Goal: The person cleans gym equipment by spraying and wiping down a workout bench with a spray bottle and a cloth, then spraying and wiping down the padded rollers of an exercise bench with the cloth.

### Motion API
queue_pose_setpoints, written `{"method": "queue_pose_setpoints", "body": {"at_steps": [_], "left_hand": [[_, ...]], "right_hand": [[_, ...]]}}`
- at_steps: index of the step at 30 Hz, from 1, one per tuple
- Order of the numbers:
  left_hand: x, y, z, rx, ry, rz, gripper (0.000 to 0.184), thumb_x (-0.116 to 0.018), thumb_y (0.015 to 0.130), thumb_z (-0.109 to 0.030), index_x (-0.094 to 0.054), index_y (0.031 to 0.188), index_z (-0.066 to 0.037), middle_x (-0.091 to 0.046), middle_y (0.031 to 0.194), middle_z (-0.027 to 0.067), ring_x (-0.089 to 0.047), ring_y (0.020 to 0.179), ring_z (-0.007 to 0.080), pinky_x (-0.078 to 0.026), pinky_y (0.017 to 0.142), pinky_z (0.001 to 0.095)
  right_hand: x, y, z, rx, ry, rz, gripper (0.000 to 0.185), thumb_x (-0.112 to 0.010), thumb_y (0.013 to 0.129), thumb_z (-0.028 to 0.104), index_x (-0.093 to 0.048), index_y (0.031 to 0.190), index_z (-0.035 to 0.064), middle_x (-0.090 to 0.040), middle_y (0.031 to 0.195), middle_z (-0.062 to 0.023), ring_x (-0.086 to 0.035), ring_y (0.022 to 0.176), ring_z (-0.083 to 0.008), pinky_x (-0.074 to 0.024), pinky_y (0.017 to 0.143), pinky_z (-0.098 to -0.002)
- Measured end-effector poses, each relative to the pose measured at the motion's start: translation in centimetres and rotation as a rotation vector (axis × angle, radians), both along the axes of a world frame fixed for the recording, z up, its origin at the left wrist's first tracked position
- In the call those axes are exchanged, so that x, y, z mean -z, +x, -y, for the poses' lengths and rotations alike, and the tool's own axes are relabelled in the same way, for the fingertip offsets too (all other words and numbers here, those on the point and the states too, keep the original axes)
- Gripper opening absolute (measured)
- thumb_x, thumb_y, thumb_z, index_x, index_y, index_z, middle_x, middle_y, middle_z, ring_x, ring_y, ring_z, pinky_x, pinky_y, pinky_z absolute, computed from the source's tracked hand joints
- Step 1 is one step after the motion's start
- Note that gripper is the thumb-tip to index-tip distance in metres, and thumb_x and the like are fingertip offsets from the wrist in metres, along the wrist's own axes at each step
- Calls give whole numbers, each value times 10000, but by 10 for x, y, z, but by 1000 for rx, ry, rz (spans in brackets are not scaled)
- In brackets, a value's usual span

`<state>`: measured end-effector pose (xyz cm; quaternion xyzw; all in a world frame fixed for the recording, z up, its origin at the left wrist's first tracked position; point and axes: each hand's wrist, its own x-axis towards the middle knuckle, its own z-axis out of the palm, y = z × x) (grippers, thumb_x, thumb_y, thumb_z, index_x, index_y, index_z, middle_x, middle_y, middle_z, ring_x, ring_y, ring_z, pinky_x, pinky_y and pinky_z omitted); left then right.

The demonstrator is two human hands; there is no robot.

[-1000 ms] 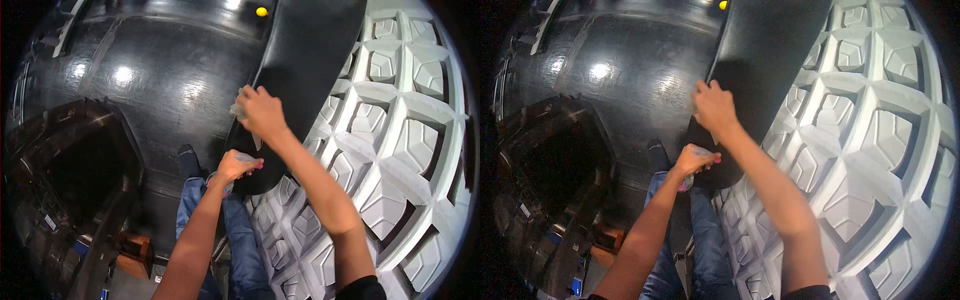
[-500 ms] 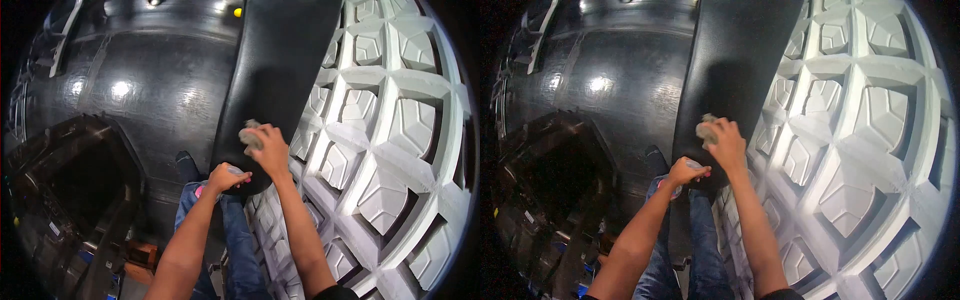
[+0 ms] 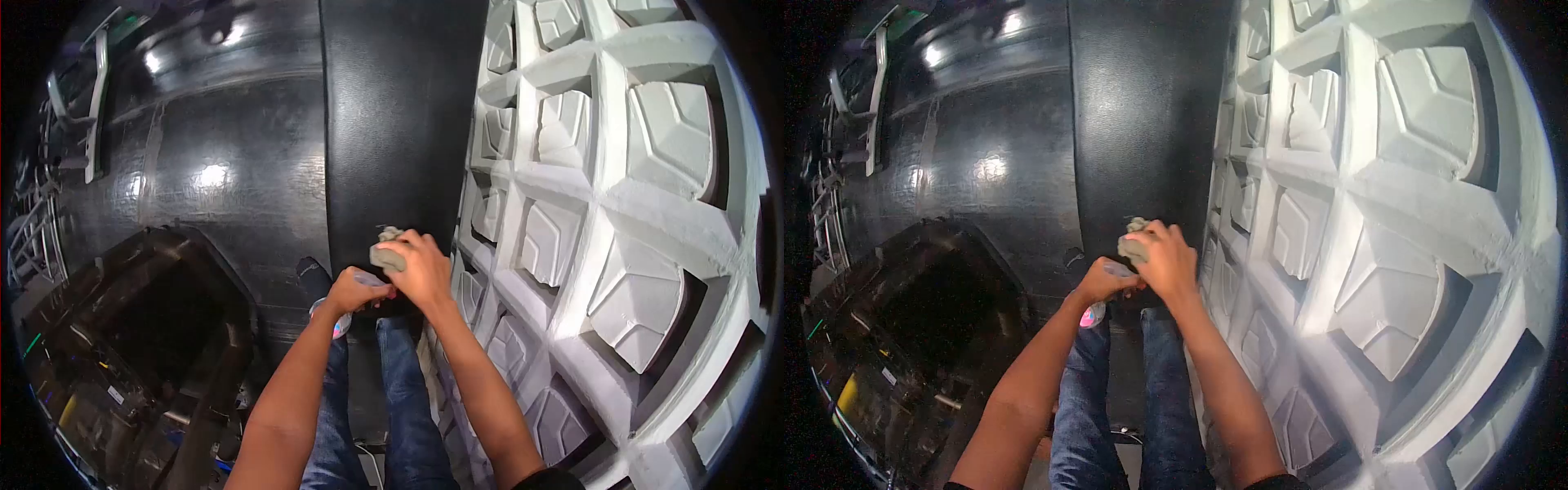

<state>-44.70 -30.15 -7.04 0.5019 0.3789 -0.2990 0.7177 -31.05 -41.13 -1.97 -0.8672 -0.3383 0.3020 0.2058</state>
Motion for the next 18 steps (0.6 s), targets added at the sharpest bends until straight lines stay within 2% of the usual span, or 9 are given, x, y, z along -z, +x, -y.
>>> {"method": "queue_pose_setpoints", "body": {"at_steps": [3, 5, 6, 9, 10, 13, 14, 16, 18], "left_hand": [[-5, 3, -3, 22, -16, -41, 268, -808, 815, -309, -778, 823, -43, -697, 677, 26, -617, 569, 88, -431, 461, 239], [-9, 6, -5, 87, 10, -108, 298, -810, 823, -332, -777, 820, -36, -695, 674, 23, -609, 557, 77, -426, 456, 235], [-8, 4, -2, 44, 14, -91, 297, -812, 821, -331, -775, 811, -36, -693, 671, 25, -605, 547, 77, -425, 454, 234], [-4, 4, 1, 0, 19, -79, 276, -816, 813, -308, -768, 775, -39, -682, 645, 28, -582, 501, 76, -410, 429, 228], [-3, 3, 0, -2, 22, -90, 257, -818, 806, -287, -763, 747, -43, -672, 620, 28, -565, 466, 75, -397, 405, 225], [13, -9, 0, -29, 17, 8, 244, -792, 809, -242, -723, 691, -39, -666, 616, 35, -581, 478, 91, -407, 409, 238], [11, -9, 5, -87, 112, 56, 254, -770, 805, -217, -685, 652, -33, -666, 616, 39, -591, 483, 107, -416, 413, 251], [9, -9, 5, -106, 87, 29, 245, -776, 811, -226, -704, 676, -34, -669, 618, 33, -592, 488, 101, -418, 417, 246], [4, -5, 3, -125, 61, -2, 239, -783, 817, -234, -723, 701, -35, -671, 619, 28, -593, 493, 95, -419, 422, 242]], "right_hand": [[-6, 17, 18, 166, -71, 16, 397, -794, 697, 168, -742, 1074, 278, -628, 1052, 11, -609, 1001, -259, -538, 847, -410], [-4, 27, 19, 395, -38, 138, 385, -819, 698, 163, -738, 1064, 251, -621, 1073, 16, -603, 1010, -263, -532, 833, -446], [0, 31, 18, 418, -1, 171, 428, -816, 702, 147, -719, 1106, 247, -617, 1089, 12, -597, 1015, -272, -523, 839, -450], [9, 17, -2, 422, 92, 238, 488, -813, 704, 134, -688, 1159, 257, -610, 1114, 16, -590, 1018, -277, -533, 835, -446], [6, 7, -12, 407, 96, 180, 466, -796, 682, 116, -703, 1117, 254, -619, 1082, 11, -596, 1002, -274, -523, 874, -414], [12, -25, -29, 229, 169, 88, 461, -795, 671, 88, -715, 1092, 258, -611, 1089, 42, -594, 984, -245, -564, 811, -398], [13, -30, -24, 203, 188, 30, 443, -802, 667, 102, -722, 1076, 253, -613, 1080, 41, -598, 977, -241, -565, 804, -399], [10, -30, -18, 183, 210, -30, 426, -809, 663, 116, -730, 1061, 247, -616, 1072, 41, -602, 970, -237, -566, 797, -399], [11, -19, 2, 209, 119, -16, 407, -823, 648, 155, -744, 1040, 233, -630, 1028, 27, -617, 942, -237, -561, 801, -394]]}}
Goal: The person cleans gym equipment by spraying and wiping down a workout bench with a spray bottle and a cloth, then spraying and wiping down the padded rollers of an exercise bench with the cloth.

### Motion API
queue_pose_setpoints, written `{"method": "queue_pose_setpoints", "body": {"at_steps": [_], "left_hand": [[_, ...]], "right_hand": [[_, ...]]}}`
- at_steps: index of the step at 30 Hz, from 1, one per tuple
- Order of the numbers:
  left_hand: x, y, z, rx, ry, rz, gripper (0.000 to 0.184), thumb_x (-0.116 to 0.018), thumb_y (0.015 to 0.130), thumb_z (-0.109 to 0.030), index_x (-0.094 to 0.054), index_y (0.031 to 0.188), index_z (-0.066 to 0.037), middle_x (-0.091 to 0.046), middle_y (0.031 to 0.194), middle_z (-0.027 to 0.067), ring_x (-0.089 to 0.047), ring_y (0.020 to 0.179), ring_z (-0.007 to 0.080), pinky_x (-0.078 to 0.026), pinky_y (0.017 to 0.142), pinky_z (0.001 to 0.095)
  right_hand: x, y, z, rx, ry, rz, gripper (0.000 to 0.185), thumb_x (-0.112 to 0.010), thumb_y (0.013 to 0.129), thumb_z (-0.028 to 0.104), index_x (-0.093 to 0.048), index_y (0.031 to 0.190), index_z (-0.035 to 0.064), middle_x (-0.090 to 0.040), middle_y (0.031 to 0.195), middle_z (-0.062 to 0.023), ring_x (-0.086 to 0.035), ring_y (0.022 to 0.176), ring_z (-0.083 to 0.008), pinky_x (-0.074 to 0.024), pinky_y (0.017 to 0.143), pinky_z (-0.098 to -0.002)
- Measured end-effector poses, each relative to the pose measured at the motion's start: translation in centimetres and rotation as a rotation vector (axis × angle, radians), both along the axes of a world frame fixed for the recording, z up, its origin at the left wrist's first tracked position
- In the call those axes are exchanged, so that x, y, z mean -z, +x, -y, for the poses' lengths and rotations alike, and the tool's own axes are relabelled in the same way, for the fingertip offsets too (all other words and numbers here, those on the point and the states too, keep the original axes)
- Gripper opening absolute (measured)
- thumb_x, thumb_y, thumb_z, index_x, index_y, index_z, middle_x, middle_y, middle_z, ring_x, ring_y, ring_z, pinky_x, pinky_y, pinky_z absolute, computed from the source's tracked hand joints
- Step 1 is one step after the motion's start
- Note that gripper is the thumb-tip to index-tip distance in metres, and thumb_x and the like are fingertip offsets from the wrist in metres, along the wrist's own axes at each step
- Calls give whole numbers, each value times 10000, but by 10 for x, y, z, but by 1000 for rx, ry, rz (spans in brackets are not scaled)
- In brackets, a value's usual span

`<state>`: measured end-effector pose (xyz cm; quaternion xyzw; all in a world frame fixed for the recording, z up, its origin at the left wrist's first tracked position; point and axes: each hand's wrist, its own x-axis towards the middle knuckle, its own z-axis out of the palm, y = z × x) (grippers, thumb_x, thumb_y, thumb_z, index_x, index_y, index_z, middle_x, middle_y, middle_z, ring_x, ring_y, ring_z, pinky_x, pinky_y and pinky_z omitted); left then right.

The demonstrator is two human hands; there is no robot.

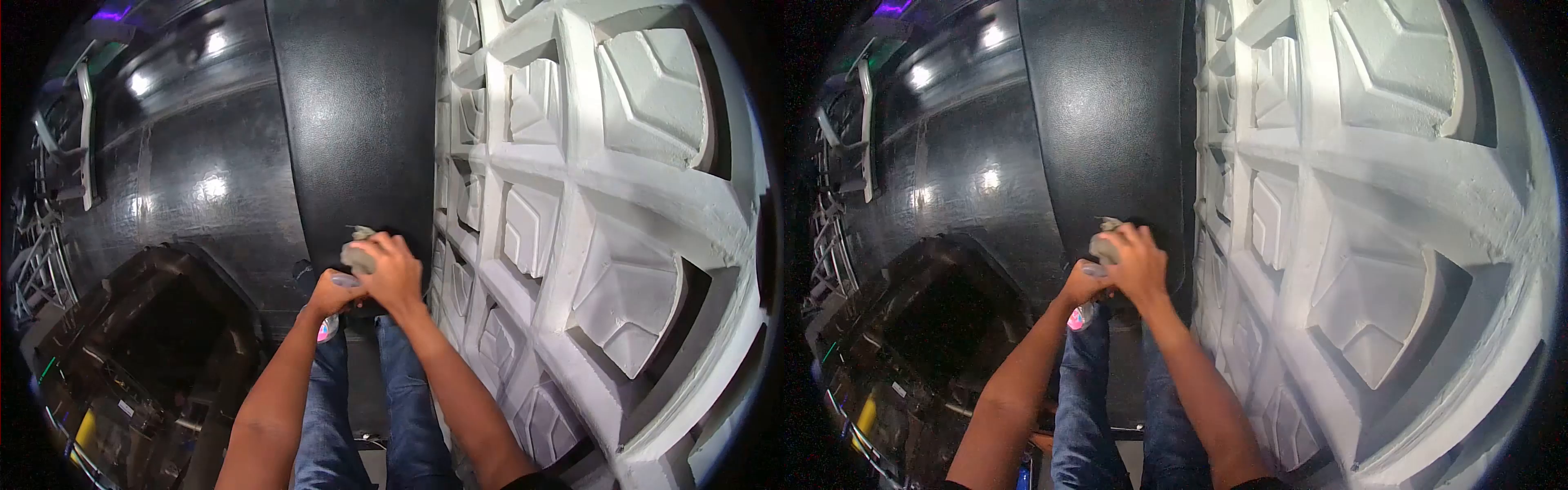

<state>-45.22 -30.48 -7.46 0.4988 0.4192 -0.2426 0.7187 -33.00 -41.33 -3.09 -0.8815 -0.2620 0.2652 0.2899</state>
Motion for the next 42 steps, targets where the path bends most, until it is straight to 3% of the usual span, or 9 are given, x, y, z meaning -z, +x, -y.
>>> {"method": "queue_pose_setpoints", "body": {"at_steps": [5, 11, 18, 21, 23, 27, 29, 31, 42], "left_hand": [[-20, 16, -2, 64, -37, -110, 238, -802, 842, -273, -779, 807, -39, -678, 630, 8, -605, 527, 63, -415, 436, 207], [-11, 10, 3, 34, -16, -98, 264, -809, 835, -286, -773, 789, -29, -667, 607, 17, -573, 479, 62, -403, 420, 205], [-7, 9, 4, 73, 24, -94, 294, -827, 813, -299, -765, 756, -17, -652, 571, 36, -544, 427, 70, -390, 397, 210], [-8, 11, 5, 91, 52, -136, 301, -828, 811, -300, -761, 747, -14, -648, 567, 38, -543, 425, 73, -388, 394, 211], [-5, 8, 5, 86, 48, -101, 302, -828, 811, -303, -760, 743, -17, -645, 565, 34, -542, 426, 72, -387, 390, 213], [-6, 6, 5, 95, 56, -111, 307, -829, 810, -309, -759, 741, -19, -645, 565, 32, -543, 425, 74, -387, 392, 213], [0, 3, 5, 130, 58, -66, 342, -793, 852, -347, -756, 770, -17, -649, 589, 42, -559, 448, 94, -407, 410, 238], [1, 1, 4, 147, 66, -58, 351, -793, 850, -357, -754, 765, -19, -647, 585, 42, -560, 448, 95, -409, 412, 242], [-3, 1, -2, 223, 70, -21, 393, -735, 890, -380, -730, 722, -26, -629, 558, 42, -521, 405, 99, -363, 383, 245]], "right_hand": [[4, 39, 44, 262, -30, 121, 408, -811, 696, 194, -720, 1094, 198, -654, 996, -28, -622, 954, -288, -528, 830, -422], [11, 73, 5, 473, 30, 205, 401, -791, 734, 148, -706, 1125, 159, -671, 1057, -50, -625, 1022, -305, -508, 878, -425], [21, 7, 47, 594, 93, 166, 408, -760, 765, 99, -690, 1163, 150, -657, 1119, -70, -624, 1084, -312, -506, 905, -432], [19, -18, 68, 691, 32, 21, 388, -741, 800, 106, -671, 1180, 70, -665, 1107, -148, -628, 1089, -353, -482, 948, -412], [25, -19, 71, 755, -60, 3, 390, -734, 830, 147, -658, 1194, 31, -665, 1148, -172, -623, 1106, -367, -470, 971, -420], [44, 49, 40, 804, 88, 3, 417, -658, 915, 260, -629, 1231, -10, -645, 1220, -211, -599, 1160, -378, -451, 1007, -428], [47, 91, 25, 808, 271, -157, 490, -679, 887, 369, -657, 1161, -37, -692, 1107, -243, -651, 1065, -380, -473, 929, -415], [38, 106, 21, 776, 141, -208, 443, -663, 896, 353, -671, 1115, -32, -702, 1062, -241, -662, 1018, -381, -478, 891, -422], [40, -39, 101, 871, -55, -127, 467, -664, 918, 345, -639, 1165, -51, -679, 1116, -232, -633, 1082, -394, -470, 932, -418]]}}
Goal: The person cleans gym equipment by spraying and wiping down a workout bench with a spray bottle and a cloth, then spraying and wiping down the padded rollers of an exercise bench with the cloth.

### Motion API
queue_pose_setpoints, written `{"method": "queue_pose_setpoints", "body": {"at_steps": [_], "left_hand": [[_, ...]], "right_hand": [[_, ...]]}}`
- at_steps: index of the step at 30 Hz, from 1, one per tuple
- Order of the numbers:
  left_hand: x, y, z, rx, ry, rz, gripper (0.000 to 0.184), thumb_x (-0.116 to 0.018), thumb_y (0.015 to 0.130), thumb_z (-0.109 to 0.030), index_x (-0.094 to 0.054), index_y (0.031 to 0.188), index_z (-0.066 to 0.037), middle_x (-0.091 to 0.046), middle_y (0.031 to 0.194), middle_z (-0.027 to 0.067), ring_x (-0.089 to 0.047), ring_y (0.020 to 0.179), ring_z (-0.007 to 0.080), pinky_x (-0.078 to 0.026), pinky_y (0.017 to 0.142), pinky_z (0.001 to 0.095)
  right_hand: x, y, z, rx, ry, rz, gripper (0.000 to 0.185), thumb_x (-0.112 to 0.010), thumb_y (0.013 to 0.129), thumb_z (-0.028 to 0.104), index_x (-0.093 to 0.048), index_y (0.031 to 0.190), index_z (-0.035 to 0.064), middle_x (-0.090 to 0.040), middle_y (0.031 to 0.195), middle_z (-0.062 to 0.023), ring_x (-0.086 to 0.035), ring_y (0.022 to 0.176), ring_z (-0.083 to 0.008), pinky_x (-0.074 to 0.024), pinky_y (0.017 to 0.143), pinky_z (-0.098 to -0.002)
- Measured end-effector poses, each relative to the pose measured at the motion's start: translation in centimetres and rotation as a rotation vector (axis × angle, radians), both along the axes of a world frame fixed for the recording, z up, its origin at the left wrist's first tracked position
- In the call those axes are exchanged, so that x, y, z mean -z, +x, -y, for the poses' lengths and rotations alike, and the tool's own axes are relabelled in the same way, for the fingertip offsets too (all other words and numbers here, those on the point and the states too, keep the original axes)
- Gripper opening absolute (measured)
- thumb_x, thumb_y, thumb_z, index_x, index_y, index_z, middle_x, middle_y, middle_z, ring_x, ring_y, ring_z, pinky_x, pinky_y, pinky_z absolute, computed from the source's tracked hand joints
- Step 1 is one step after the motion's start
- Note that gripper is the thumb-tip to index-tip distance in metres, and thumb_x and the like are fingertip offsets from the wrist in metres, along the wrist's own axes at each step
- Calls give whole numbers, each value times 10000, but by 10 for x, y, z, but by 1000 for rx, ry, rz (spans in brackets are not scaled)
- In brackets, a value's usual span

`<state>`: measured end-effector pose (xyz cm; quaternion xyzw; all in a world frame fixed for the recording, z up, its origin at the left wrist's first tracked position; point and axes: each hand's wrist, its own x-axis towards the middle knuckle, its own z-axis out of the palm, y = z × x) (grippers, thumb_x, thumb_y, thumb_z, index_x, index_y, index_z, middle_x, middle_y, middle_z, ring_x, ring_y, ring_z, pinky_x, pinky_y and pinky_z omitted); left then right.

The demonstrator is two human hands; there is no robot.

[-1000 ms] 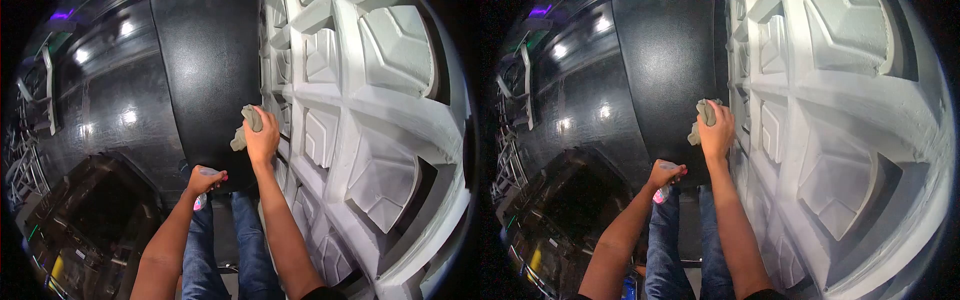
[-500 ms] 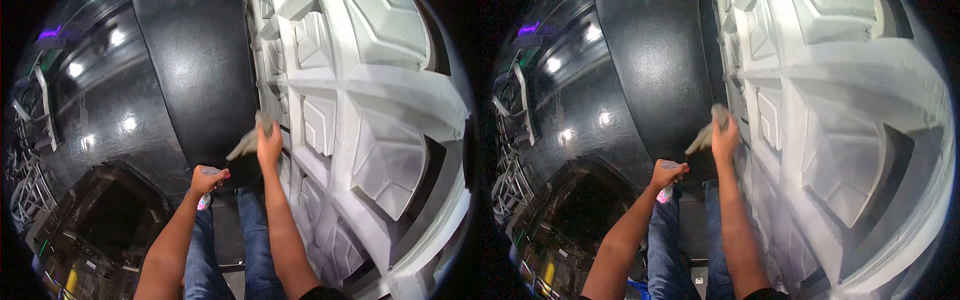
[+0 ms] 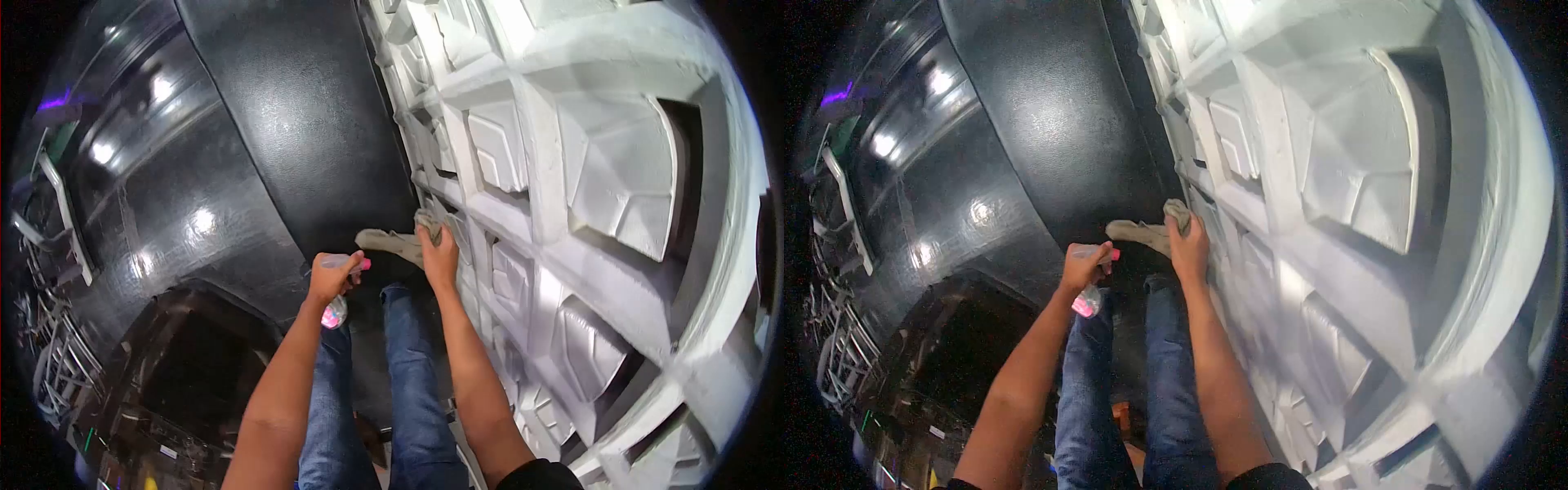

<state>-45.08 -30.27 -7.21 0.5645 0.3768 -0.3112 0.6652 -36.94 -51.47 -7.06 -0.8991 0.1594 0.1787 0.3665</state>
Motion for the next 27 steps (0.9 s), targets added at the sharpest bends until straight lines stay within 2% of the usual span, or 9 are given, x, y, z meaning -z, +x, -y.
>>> {"method": "queue_pose_setpoints", "body": {"at_steps": [5, 9, 10, 11, 13, 14, 17, 23, 27], "left_hand": [[-5, -6, -3, -279, -240, 150, 370, -636, 959, -370, -734, 861, -27, -650, 662, 44, -523, 470, 100, -399, 457, 237], [-32, 9, 2, -242, -25, 271, 389, -612, 971, -398, -724, 852, -46, -601, 645, -7, -506, 507, 75, -378, 471, 234], [-39, 14, -1, -193, 47, 242, 425, -627, 940, -442, -723, 808, -49, -648, 656, 47, -595, 552, 170, -446, 528, 300], [-47, 20, -2, -200, 47, 260, 425, -627, 940, -442, -723, 808, -49, -648, 656, 47, -595, 552, 170, -446, 528, 300], [-73, 36, -2, -99, 437, 208, 430, -663, 886, -472, -727, 787, -59, -684, 695, 130, -671, 663, 307, -508, 643, 382], [-89, 43, -6, -50, 461, 156, 450, -676, 841, -511, -740, 812, -67, -698, 766, 195, -688, 818, 402, -522, 760, 452], [-95, 50, -5, 72, 612, 142, 493, -661, 836, -554, -751, 819, -70, -709, 793, 202, -690, 836, 408, -527, 763, 463], [-86, 45, -1, 122, 613, 176, 526, -628, 843, -588, -759, 802, -80, -709, 827, 214, -672, 850, 437, -526, 782, 480], [-60, 34, -1, 16, 367, 116, 516, -611, 849, -612, -775, 802, -126, -720, 725, 98, -716, 757, 279, -527, 741, 383]], "right_hand": [[-28, -47, 3, 170, 177, -144, 505, -669, 926, 331, -599, 1257, -44, -646, 1232, -213, -617, 1148, -344, -450, 983, -388], [-36, -86, 7, 274, 216, -158, 530, -667, 931, 320, -575, 1295, -54, -619, 1285, -221, -598, 1180, -332, -432, 1015, -385], [-39, -95, 7, 304, 167, -102, 544, -663, 933, 319, -562, 1311, -60, -614, 1289, -228, -586, 1197, -339, -422, 1029, -387], [-42, -102, 8, 330, 120, -40, 559, -659, 935, 318, -549, 1327, -66, -609, 1294, -235, -573, 1215, -346, -412, 1044, -389], [-66, -109, 1, 347, 122, -47, 579, -664, 932, 322, -538, 1339, -71, -600, 1306, -240, -558, 1236, -352, -403, 1055, -392], [-77, -113, -3, 380, 121, -72, 599, -669, 929, 326, -527, 1350, -75, -591, 1319, -246, -543, 1256, -357, -394, 1067, -395], [-74, -127, -1, 336, 75, -21, 511, -695, 929, 300, -576, 1307, -23, -642, 1253, -170, -589, 1168, -270, -423, 1012, -353], [-97, -124, -11, 193, 74, -5, 458, -729, 901, 234, -603, 1288, 25, -616, 1287, -193, -564, 1234, -319, -404, 1065, -387], [-81, -126, 6, 205, 57, -9, 488, -749, 890, 265, -604, 1294, 32, -601, 1312, -198, -556, 1246, -319, -401, 1068, -386]]}}
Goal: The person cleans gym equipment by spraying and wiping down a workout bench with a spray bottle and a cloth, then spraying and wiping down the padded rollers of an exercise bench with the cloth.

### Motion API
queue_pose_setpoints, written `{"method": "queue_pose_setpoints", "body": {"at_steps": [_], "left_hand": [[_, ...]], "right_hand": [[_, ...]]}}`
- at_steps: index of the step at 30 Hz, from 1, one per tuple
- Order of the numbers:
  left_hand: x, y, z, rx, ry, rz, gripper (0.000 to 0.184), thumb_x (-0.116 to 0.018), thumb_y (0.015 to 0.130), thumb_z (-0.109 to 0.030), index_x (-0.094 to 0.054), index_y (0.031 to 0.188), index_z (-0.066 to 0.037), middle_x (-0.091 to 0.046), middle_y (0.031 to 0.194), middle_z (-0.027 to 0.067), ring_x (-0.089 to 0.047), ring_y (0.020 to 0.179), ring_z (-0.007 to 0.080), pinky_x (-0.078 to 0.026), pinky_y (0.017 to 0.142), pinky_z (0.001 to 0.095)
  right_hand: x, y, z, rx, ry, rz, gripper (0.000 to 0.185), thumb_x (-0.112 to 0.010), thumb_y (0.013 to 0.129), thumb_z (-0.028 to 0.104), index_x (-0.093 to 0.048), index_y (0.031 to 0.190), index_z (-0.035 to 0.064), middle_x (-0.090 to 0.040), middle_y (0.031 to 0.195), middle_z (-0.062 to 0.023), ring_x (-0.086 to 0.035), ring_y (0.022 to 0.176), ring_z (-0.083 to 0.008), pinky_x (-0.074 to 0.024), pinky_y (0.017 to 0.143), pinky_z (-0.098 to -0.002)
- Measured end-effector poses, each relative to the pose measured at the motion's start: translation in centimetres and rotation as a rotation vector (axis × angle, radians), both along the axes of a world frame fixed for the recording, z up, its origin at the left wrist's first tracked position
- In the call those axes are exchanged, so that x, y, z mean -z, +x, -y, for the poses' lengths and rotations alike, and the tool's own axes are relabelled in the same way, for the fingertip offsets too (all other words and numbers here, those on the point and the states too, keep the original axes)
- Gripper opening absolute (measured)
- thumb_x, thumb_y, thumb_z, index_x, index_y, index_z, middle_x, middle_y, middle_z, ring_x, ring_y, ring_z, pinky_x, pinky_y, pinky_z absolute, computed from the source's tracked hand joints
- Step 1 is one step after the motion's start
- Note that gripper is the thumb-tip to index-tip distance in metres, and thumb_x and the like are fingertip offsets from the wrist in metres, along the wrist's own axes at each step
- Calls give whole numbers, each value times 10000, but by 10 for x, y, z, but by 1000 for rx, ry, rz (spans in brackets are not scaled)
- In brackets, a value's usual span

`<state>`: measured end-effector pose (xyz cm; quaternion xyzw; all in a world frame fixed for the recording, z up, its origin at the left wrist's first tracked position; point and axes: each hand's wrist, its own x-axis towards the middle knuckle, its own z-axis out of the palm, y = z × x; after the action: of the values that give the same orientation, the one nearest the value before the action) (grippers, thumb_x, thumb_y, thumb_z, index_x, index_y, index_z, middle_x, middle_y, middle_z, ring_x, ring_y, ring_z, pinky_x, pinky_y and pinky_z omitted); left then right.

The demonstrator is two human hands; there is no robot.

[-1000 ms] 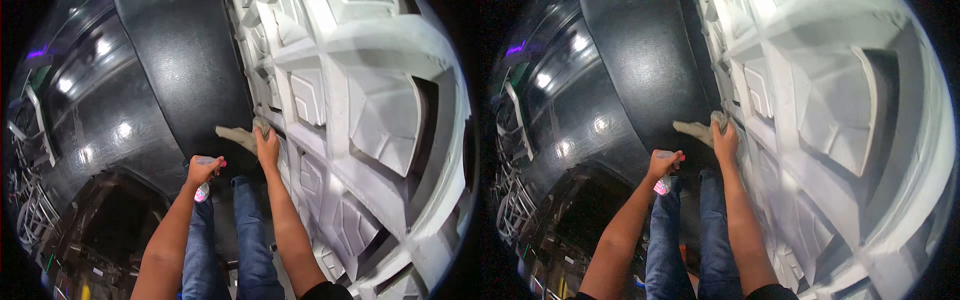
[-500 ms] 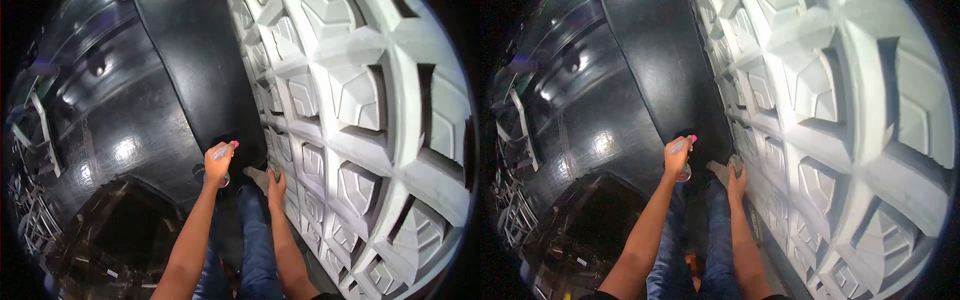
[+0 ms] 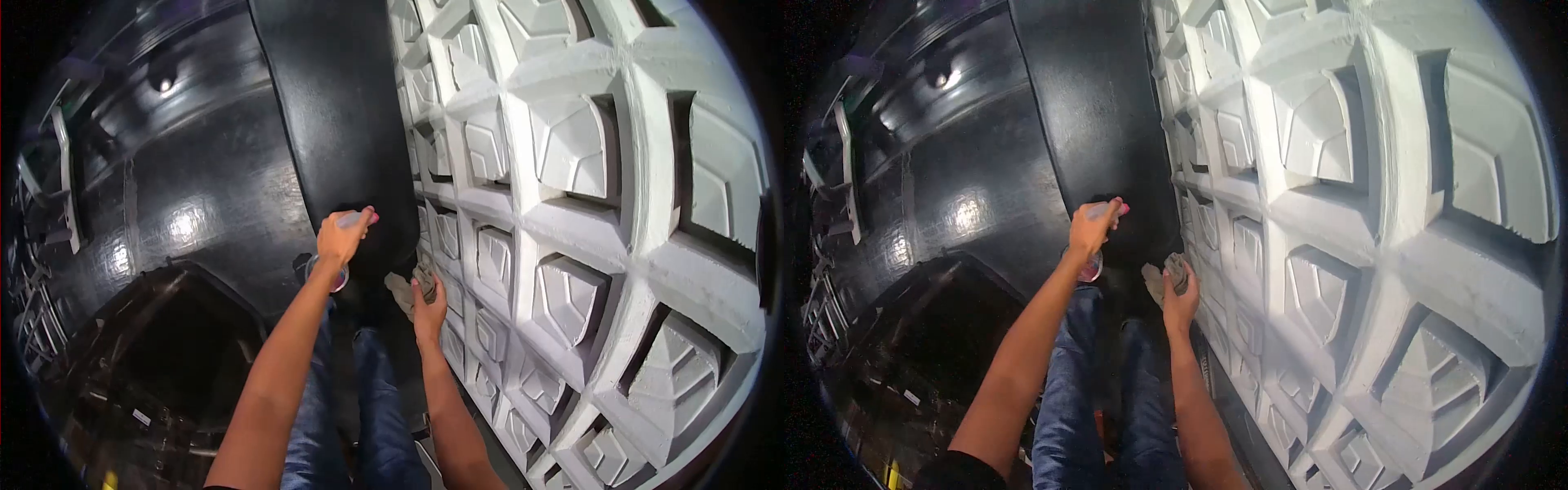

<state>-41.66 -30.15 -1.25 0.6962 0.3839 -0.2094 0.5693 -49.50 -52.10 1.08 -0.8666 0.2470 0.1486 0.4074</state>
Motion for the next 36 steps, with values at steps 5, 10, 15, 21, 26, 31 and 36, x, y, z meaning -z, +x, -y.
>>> {"method": "queue_pose_setpoints", "body": {"at_steps": [5, 10, 15, 21, 26, 31, 36], "left_hand": [[8, -20, -1, -33, -84, 108, 479, -615, 880, -501, -755, 789, -52, -695, 695, 33, -609, 553, 142, -468, 541, 291], [33, -40, 7, -66, -371, 44, 421, -612, 911, -420, -757, 854, -29, -680, 695, 36, -541, 481, 116, -426, 460, 267], [49, -38, 21, 160, -323, -118, 413, -638, 843, -427, -777, 858, -39, -695, 647, 41, -573, 475, 121, -455, 468, 270], [64, -38, 24, 188, -144, -183, 416, -613, 873, -406, -766, 789, -28, -673, 592, 51, -570, 425, 141, -454, 426, 288], [83, -46, 23, 213, -84, -188, 520, -677, 776, -519, -753, 790, -5, -712, 655, 70, -677, 559, 181, -537, 566, 306], [72, -42, 18, 400, -174, -10, 453, -701, 783, -467, -754, 757, -18, -722, 675, 69, -696, 603, 146, -543, 560, 289], [61, -34, 21, 193, -194, -263, 418, -699, 789, -440, -762, 751, -29, -719, 659, 55, -691, 593, 129, -539, 543, 288]], "right_hand": [[23, 12, 20, 126, 158, 55, 533, -763, 872, 313, -604, 1295, 30, -611, 1310, -205, -559, 1248, -325, -406, 1064, -395], [40, 88, 27, -197, 13, 49, 511, -775, 841, 285, -620, 1264, 44, -663, 1236, -191, -599, 1202, -346, -442, 1025, -410], [64, 163, -7, -259, -77, 123, 446, -762, 837, 261, -639, 1224, 78, -683, 1199, -172, -616, 1157, -378, -463, 984, -433], [84, 129, -43, -385, -209, 537, 362, -679, 831, 67, -647, 1186, 133, -635, 1184, -101, -579, 1125, -352, -453, 953, -461], [71, 72, -21, -744, -176, 415, 530, -710, 737, -14, -655, 1215, 208, -630, 1166, -22, -590, 1042, -303, -512, 906, -432], [63, 114, -24, -806, -161, 389, 604, -736, 694, -48, -652, 1219, 239, -631, 1138, 6, -596, 1002, -277, -556, 819, -412], [71, 162, -51, -722, -163, 554, 576, -738, 706, -38, -645, 1210, 226, -632, 1124, -3, -594, 1001, -283, -526, 866, -425]]}}
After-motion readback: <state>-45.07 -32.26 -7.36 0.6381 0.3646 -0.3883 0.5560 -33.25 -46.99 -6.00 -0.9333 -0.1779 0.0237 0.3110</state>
